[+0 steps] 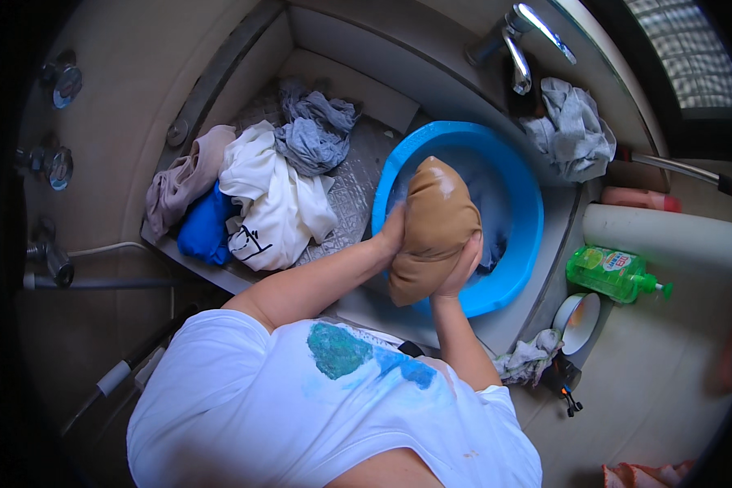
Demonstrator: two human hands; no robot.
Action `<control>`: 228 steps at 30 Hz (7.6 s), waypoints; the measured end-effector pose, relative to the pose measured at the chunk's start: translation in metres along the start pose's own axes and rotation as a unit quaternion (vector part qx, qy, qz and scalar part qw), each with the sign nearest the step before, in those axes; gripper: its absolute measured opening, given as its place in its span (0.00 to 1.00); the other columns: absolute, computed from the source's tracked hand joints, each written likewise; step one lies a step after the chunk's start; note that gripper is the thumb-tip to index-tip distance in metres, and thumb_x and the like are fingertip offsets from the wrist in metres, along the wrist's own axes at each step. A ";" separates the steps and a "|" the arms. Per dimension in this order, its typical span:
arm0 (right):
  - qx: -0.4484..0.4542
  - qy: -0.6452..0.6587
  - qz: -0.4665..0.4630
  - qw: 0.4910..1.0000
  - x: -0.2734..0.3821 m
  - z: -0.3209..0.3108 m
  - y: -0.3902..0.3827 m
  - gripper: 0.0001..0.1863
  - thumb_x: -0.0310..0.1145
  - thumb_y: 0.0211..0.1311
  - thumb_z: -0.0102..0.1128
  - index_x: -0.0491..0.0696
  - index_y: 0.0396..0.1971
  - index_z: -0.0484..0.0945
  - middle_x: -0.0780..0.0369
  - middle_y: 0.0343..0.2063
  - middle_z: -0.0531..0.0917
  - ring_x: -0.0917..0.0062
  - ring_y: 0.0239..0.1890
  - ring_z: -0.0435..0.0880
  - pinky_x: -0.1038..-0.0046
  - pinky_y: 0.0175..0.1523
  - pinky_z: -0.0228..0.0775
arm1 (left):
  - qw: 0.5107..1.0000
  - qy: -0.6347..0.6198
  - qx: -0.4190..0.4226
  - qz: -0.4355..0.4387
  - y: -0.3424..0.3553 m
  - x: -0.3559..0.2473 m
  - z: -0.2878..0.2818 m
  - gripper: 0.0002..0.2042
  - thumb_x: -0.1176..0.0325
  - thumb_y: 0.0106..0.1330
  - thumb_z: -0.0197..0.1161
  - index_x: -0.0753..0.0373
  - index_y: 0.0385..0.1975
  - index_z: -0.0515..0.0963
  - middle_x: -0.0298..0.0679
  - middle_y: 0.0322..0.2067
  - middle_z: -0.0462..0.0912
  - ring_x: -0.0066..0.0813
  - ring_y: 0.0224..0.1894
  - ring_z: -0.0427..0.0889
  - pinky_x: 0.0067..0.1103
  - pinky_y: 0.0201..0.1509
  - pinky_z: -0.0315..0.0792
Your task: The person washes clothes by hand in a basin of soapy water, scrubbing and wringing out each garment before setting it aside on the counter.
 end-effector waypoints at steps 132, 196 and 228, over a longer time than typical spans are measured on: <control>0.146 0.230 0.180 0.945 0.054 -0.044 0.018 0.21 0.33 0.50 0.53 0.37 0.44 0.72 0.52 0.38 0.80 0.65 0.40 0.80 0.68 0.50 0.71 | 0.744 0.644 0.018 0.177 -0.003 -0.028 0.015 0.19 0.67 0.50 0.61 0.58 0.45 0.71 0.51 0.54 0.64 0.50 0.60 0.59 0.34 0.62 0.56; 0.320 -0.459 0.113 0.821 -0.023 -0.048 0.000 0.18 0.29 0.45 0.66 0.41 0.38 0.75 0.59 0.37 0.80 0.75 0.40 0.78 0.76 0.46 0.68 | 0.984 -0.137 0.042 -0.106 -0.008 -0.036 0.030 0.19 0.54 0.61 0.56 0.61 0.44 0.72 0.41 0.42 0.78 0.33 0.44 0.78 0.30 0.50 0.73; -0.138 0.078 -0.025 0.987 0.063 -0.184 0.066 0.08 0.26 0.60 0.54 0.46 0.39 0.73 0.63 0.37 0.79 0.80 0.38 0.78 0.78 0.43 0.71 | 0.990 -0.143 0.012 -0.011 0.003 -0.067 0.012 0.14 0.60 0.64 0.52 0.58 0.47 0.71 0.39 0.45 0.77 0.33 0.48 0.76 0.31 0.54 0.69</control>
Point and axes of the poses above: each hand's wrist, its own y-axis towards the middle knuckle, its own z-axis out of the palm, x = y × z, the point moved 4 cm from there along y, towards the middle knuckle
